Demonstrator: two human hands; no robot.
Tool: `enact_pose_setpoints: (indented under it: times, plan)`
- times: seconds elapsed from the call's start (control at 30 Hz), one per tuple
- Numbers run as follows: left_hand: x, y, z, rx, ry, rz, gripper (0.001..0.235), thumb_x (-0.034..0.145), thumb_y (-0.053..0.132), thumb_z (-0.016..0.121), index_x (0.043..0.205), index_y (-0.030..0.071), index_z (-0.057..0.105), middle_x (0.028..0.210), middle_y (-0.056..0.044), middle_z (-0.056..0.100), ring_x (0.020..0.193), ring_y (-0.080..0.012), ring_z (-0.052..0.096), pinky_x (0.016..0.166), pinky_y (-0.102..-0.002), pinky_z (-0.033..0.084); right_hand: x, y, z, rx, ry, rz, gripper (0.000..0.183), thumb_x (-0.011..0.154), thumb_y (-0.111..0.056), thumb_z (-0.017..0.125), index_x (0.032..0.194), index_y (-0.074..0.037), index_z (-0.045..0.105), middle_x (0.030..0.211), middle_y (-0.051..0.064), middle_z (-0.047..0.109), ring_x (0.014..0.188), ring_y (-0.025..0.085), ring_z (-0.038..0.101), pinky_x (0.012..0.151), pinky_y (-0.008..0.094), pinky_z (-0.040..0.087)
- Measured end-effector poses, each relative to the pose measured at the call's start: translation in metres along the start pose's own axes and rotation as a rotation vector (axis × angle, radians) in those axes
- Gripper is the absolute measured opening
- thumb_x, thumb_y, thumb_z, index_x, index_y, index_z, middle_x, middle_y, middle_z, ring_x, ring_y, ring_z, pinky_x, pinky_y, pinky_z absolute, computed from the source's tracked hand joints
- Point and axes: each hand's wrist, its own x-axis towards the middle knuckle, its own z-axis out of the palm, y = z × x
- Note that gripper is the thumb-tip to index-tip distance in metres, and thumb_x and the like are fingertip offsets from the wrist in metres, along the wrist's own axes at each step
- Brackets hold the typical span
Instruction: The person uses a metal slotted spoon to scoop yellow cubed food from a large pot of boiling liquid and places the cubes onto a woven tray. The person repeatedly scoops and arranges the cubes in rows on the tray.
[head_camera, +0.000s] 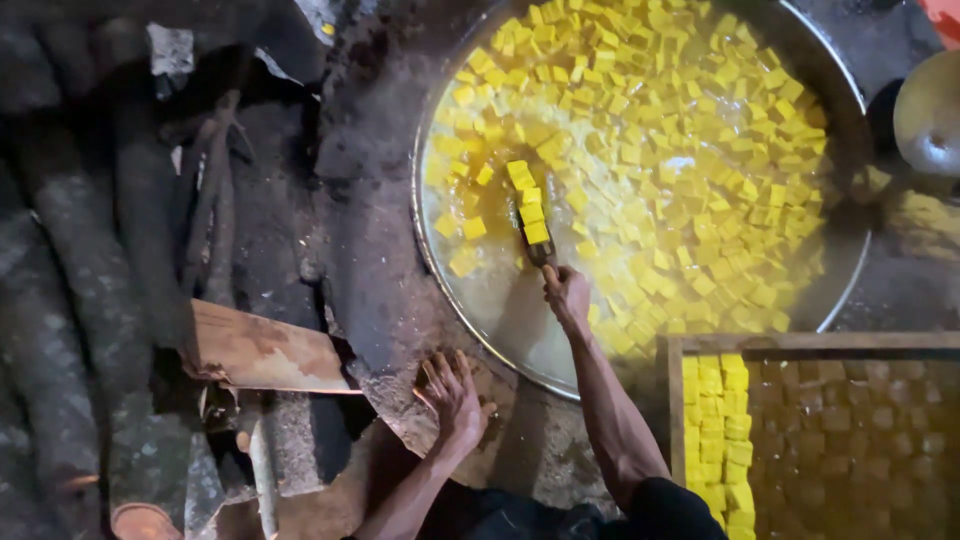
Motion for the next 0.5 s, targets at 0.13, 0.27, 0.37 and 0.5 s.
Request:
enact_pose_setpoints:
  times: [0.13, 0.27, 0.37, 0.5]
  plan:
    - [-0.006, -0.003, 0.003, -0.011, 0.04, 0.025, 0.126, 0.07, 0.042, 0.09, 0.158, 0.003, 0.008, 0.161, -0.034, 0.001, 0.148, -0.0589, -0.002, 0.104, -0.087, 0.009, -0.021, 0.025, -0.02, -0.303, -0.032, -0.002, 0.05, 0.099, -0.047, 0.062, 0.091, -0.001, 0.078, 0.07, 0.014, 0.074, 0.064, 0.022, 0.072, 0.066, 0.038, 0.054]
    - [-0.003, -0.003, 0.002, -0.04, 0.043, 0.035, 0.126, 0.07, 0.042, 0.09, 0.158, 0.002, 0.008, 0.16, -0.036, -0.001, 0.146, -0.0603, -0.002, 0.103, -0.088, 0.008, -0.049, 0.049, -0.04, -0.331, 0.053, -0.073, 0.045, 0.093, -0.047, 0.065, 0.095, -0.003, 0.075, 0.074, 0.014, 0.074, 0.069, 0.027, 0.072, 0.069, 0.043, 0.053]
    - [-0.004, -0.002, 0.003, -0.034, 0.046, 0.046, 0.125, 0.071, 0.042, 0.09, 0.158, 0.002, 0.009, 0.16, -0.036, -0.001, 0.147, -0.0607, -0.002, 0.102, -0.089, 0.007, -0.065, 0.062, -0.047, -0.34, 0.066, -0.02, 0.045, 0.093, -0.048, 0.066, 0.097, -0.004, 0.075, 0.075, 0.013, 0.074, 0.068, 0.027, 0.072, 0.068, 0.042, 0.054]
    - [-0.001, -0.002, -0.001, -0.029, -0.023, -0.024, 0.125, 0.072, 0.04, 0.089, 0.159, 0.004, 0.008, 0.161, -0.034, -0.002, 0.149, -0.0593, -0.003, 0.105, -0.087, 0.008, -0.076, 0.067, -0.05, -0.213, 0.034, 0.04, 0.043, 0.092, -0.046, 0.066, 0.1, -0.004, 0.073, 0.073, 0.01, 0.074, 0.064, 0.023, 0.072, 0.064, 0.039, 0.055]
